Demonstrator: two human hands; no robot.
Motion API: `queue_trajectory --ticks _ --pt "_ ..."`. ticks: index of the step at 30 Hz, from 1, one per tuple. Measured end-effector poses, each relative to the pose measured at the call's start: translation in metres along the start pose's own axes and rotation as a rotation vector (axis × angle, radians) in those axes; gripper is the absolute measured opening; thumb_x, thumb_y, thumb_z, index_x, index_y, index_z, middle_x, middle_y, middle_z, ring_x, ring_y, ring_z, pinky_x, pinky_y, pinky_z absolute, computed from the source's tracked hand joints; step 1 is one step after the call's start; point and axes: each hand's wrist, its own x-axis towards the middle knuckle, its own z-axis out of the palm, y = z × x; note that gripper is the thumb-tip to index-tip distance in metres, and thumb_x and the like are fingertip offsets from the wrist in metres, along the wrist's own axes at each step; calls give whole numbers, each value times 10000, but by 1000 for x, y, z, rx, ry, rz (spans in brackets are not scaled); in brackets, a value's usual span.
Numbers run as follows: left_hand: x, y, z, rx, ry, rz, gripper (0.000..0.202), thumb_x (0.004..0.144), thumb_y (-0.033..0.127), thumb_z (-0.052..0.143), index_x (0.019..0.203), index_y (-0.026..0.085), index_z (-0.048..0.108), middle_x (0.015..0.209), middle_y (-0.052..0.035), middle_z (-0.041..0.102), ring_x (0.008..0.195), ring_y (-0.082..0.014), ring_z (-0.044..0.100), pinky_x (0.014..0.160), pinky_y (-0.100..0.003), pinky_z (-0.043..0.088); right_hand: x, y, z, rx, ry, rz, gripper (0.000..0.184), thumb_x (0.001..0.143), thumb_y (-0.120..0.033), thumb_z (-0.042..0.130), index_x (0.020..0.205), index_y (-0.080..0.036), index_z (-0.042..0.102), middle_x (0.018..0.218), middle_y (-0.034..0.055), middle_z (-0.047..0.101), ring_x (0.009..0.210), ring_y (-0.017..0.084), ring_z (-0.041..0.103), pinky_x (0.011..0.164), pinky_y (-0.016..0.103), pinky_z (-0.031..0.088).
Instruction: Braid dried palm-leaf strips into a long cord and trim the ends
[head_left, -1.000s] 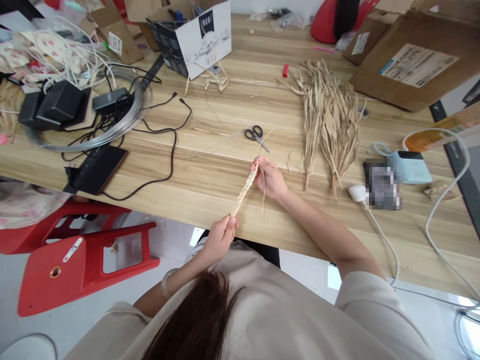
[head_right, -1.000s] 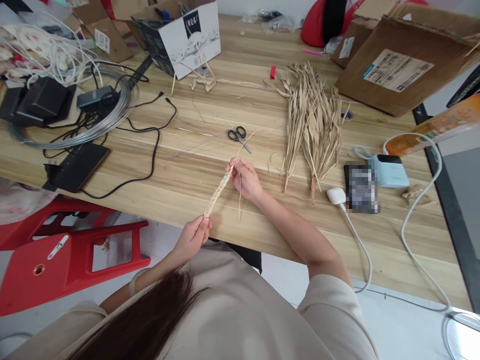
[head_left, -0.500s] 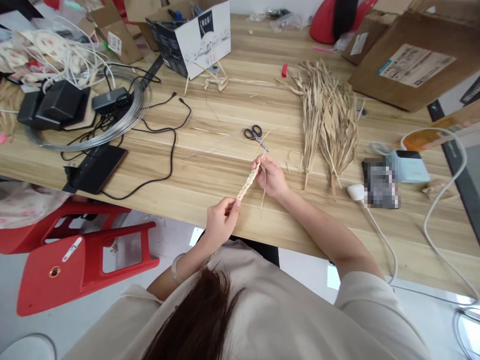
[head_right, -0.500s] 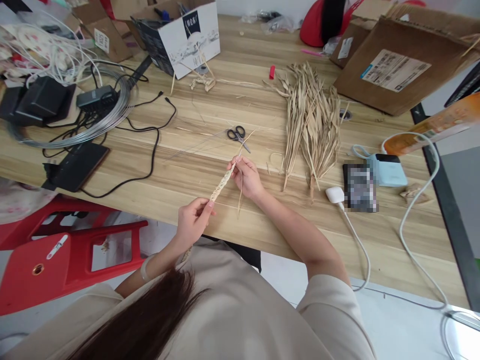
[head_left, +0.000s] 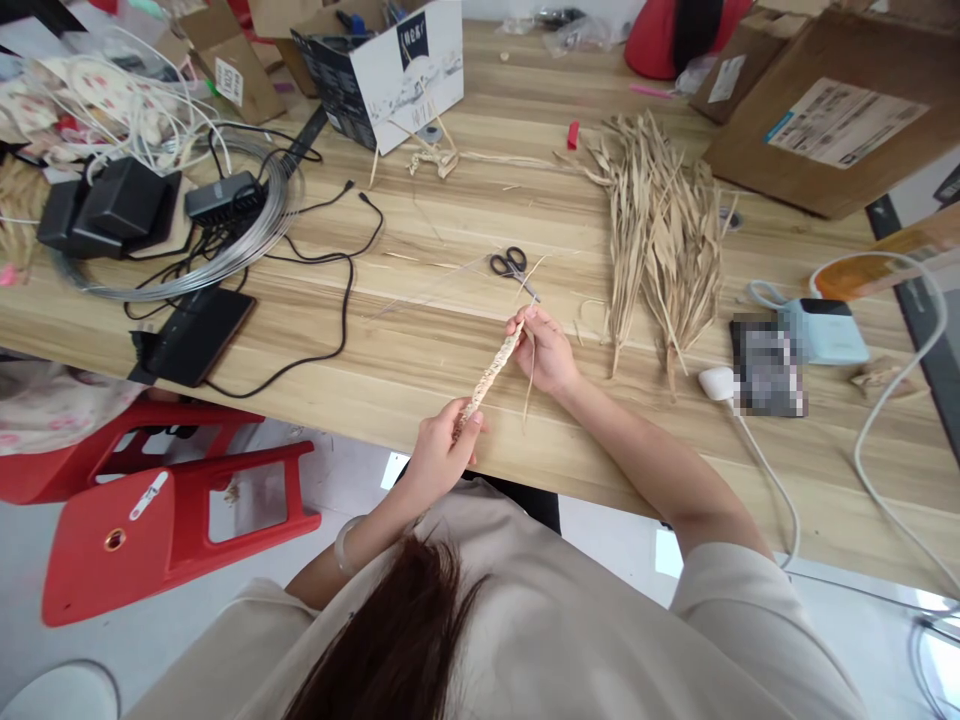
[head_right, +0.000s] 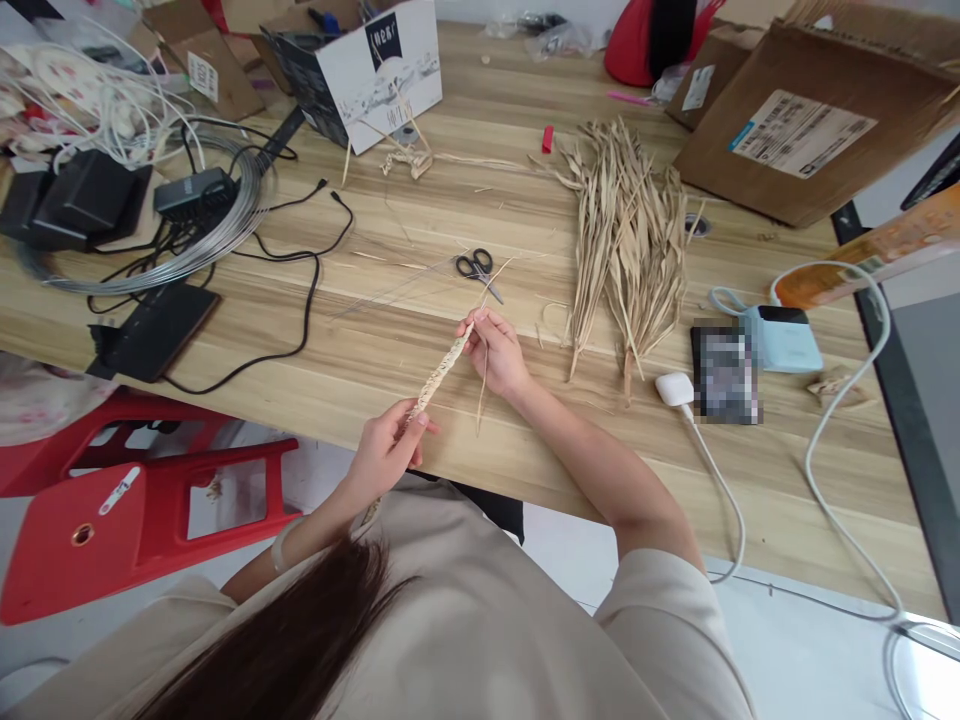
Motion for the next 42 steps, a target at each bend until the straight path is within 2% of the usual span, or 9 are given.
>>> queue_trajectory --ticks 3,8,11,16,23,28,32,37,42 --pt "-1 4 0 -47 -65 -39 397 906 502 405 860 140 563 726 -54 682 378 -54 456 404 -197 365 0 0 1 19 1 -7 195 783 -357 686 710 -203 593 664 -21 612 583 73 504 527 189 410" --pt "1 0 3 -159 -15 -47 430 877 532 448 825 127 584 550 -20 601 358 -50 346 370 -195 265 -1 -2 4 -28 48 14 222 745 -385 718 686 -209 596 647 -26 610 567 81 496 517 202 412" --pt "3 -4 5 -173 -6 -26 438 871 537 459 828 124 596 541 -17 590 368 -54 354 374 -197 264 -3 -3 6 -70 67 27 254 713 -418 734 664 -209 599 626 -27 611 548 84 483 520 212 414" --pt "3 -8 7 -182 -13 -19 450 865 551 462 836 123 600 535 -14 577 379 -58 358 378 -201 265 -5 0 8 -30 24 26 282 660 -426 775 665 -198 608 622 -24 626 556 80 501 519 200 408" --pt "4 -5 0 -187 -32 -57 474 839 562 503 882 112 647 562 -16 589 395 -51 354 397 -203 267 -5 2 7 -53 8 70 236 767 -392 692 699 -198 575 646 -24 611 559 81 502 510 205 395" --pt "9 2 -10 -493 -174 -230 541 768 571 578 1002 91 659 663 -71 671 448 -63 414 412 -196 271 2 3 0 22 -1 79 183 820 -339 634 727 -189 587 636 -22 597 571 79 505 540 196 405" --pt "12 1 -15 -659 -213 -343 469 714 492 669 953 88 683 719 -107 707 481 -63 472 422 -177 293 5 2 -3 59 -28 91 175 845 -318 600 728 -189 577 644 -22 589 566 76 498 547 191 409" --pt "15 1 -17 -755 -221 -425 293 697 347 739 835 91 704 729 -93 709 534 -56 545 479 -148 394 3 -1 1 46 -36 99 201 859 -323 578 703 -200 544 637 -22 558 561 88 475 539 204 404" --pt "19 4 -22 -914 -282 -572 223 653 217 767 825 92 700 752 -67 695 549 -58 575 484 -144 445 2 -4 3 65 -66 98 201 869 -297 547 692 -203 535 636 -17 546 554 99 454 529 220 390"
